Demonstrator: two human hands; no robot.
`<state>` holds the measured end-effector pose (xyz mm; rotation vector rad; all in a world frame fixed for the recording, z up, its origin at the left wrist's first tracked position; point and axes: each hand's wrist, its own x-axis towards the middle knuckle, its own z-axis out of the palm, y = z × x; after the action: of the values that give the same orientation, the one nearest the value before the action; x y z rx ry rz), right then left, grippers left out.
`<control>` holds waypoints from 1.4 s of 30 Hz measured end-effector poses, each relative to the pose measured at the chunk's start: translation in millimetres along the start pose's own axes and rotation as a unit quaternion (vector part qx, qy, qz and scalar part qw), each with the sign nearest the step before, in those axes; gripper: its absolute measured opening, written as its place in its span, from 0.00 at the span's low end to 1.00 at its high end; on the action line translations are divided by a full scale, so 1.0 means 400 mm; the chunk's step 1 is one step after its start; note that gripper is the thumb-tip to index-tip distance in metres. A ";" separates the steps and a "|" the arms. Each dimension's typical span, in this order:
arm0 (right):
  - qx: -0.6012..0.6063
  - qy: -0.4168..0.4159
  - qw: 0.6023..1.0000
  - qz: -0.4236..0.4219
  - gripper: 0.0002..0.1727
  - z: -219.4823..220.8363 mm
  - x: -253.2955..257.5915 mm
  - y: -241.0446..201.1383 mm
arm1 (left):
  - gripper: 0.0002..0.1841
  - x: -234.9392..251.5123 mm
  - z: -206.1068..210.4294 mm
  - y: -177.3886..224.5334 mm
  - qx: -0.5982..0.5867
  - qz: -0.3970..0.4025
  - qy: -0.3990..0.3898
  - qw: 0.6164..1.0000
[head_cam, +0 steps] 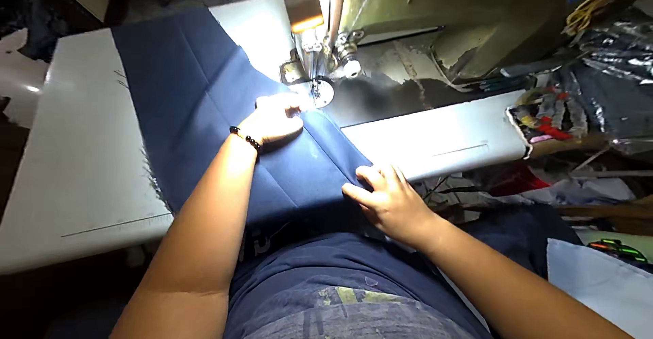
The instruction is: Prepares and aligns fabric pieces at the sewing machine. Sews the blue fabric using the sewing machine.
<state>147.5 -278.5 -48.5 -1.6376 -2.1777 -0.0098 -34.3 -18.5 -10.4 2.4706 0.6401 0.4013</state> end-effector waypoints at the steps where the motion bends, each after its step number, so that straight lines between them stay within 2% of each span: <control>1: 0.005 0.005 1.000 0.001 0.22 0.005 -0.005 0.001 | 0.11 -0.004 -0.005 -0.001 -0.006 -0.006 -0.014 1.000; 5: 0.015 0.060 0.998 -0.002 0.19 0.031 -0.019 0.015 | 0.08 -0.011 -0.028 -0.013 -0.017 -0.007 -0.063 0.998; 11: 0.032 0.148 0.988 -0.005 0.13 0.028 -0.013 0.023 | 0.06 -0.007 -0.043 -0.016 -0.031 0.001 -0.083 0.996; 15: 0.007 0.132 0.991 -0.010 0.12 -0.005 -0.011 0.020 | 0.06 0.013 -0.067 0.011 -0.015 -0.051 -0.115 0.992; 20: -0.001 0.068 0.997 -0.025 0.10 -0.045 0.001 0.017 | 0.06 0.047 -0.093 0.039 0.007 -0.071 -0.142 0.987; 22: 0.013 0.051 0.998 -0.030 0.11 -0.048 0.006 0.023 | 0.10 0.057 -0.093 0.032 -0.021 -0.065 -0.140 0.988; 26: 0.031 0.033 0.998 -0.041 0.08 -0.043 0.013 0.038 | 0.03 0.063 -0.105 0.049 0.003 -0.061 -0.169 0.984; 29: 0.043 0.038 0.998 -0.033 0.14 -0.042 0.013 0.042 | 0.07 0.059 -0.103 0.041 0.034 -0.052 -0.191 0.980; 33: 0.038 0.055 0.998 -0.014 0.12 -0.040 0.008 0.035 | 0.08 0.044 -0.102 0.028 0.036 -0.015 -0.158 0.987; 36: 0.048 0.064 0.997 -0.003 0.12 -0.056 -0.005 0.023 | 0.08 0.022 -0.141 0.044 0.047 0.003 -0.145 0.988; 38: 0.083 0.080 0.993 0.014 0.14 -0.067 -0.016 0.006 | 0.08 0.005 -0.185 0.065 0.061 0.035 -0.156 0.985; 40: 0.182 0.090 0.978 0.053 0.13 -0.070 -0.027 -0.020 | 0.09 -0.006 -0.228 0.091 0.080 0.066 -0.179 0.978; 41: 0.283 0.084 0.952 0.085 0.12 -0.067 -0.032 -0.038 | 0.09 -0.009 -0.246 0.106 0.084 0.066 -0.192 0.976; 42: 0.416 0.066 0.899 0.118 0.10 -0.060 -0.037 -0.056 | 0.09 -0.010 -0.259 0.120 0.086 0.057 -0.207 0.973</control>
<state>137.9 -305.0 -26.0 -1.3032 -1.5153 0.7499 -62.4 -10.7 100.2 2.6479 0.3720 -0.1355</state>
